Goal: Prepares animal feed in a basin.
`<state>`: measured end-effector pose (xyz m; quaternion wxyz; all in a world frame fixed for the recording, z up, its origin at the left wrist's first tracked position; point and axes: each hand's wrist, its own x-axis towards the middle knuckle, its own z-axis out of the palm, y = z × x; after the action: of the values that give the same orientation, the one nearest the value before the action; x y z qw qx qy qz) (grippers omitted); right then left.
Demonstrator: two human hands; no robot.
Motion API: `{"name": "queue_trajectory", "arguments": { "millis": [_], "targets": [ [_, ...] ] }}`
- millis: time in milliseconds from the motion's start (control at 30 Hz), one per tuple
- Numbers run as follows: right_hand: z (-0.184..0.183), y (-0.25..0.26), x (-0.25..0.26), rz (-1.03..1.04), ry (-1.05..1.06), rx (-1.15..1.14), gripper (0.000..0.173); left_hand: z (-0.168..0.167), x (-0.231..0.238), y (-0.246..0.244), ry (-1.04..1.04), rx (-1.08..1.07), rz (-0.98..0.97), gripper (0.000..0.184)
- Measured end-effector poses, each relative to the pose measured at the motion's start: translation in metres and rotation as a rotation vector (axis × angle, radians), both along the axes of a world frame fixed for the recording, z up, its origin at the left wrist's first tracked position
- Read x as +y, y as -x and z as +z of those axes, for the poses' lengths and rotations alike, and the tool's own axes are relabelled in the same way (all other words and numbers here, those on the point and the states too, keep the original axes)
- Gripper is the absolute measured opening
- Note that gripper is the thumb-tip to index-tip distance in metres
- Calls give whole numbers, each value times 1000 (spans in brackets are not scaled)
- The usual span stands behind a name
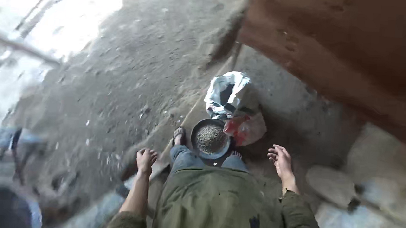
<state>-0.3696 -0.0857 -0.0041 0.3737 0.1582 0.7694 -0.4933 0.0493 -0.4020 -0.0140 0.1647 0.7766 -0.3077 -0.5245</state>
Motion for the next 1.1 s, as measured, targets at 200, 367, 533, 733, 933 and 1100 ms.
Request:
{"name": "queue_trajectory", "arguments": {
  "millis": [200, 367, 533, 733, 933, 1100],
  "targets": [
    [24, -174, 18, -842, -224, -20, 34, 4, -211, 63, -57, -29, -750, 47],
    [11, -285, -15, -1023, -236, -115, 41, 37, -283, 115, 34, -48, -960, 42],
    [-23, -342, -44, -967, -229, -160, 41, 32, -244, 140, -37, -95, -1284, 41],
    [-90, -363, -70, -817, -139, -181, 39, -9, -165, 185, -106, -82, -1624, 47],
    [-173, -296, -98, -537, -155, 145, 40, -142, -189, 232, -73, -121, -1541, 70],
    [-242, -165, -176, -298, -161, 536, 49, -291, -237, 305, -187, -102, -1534, 89]
  ]
}}
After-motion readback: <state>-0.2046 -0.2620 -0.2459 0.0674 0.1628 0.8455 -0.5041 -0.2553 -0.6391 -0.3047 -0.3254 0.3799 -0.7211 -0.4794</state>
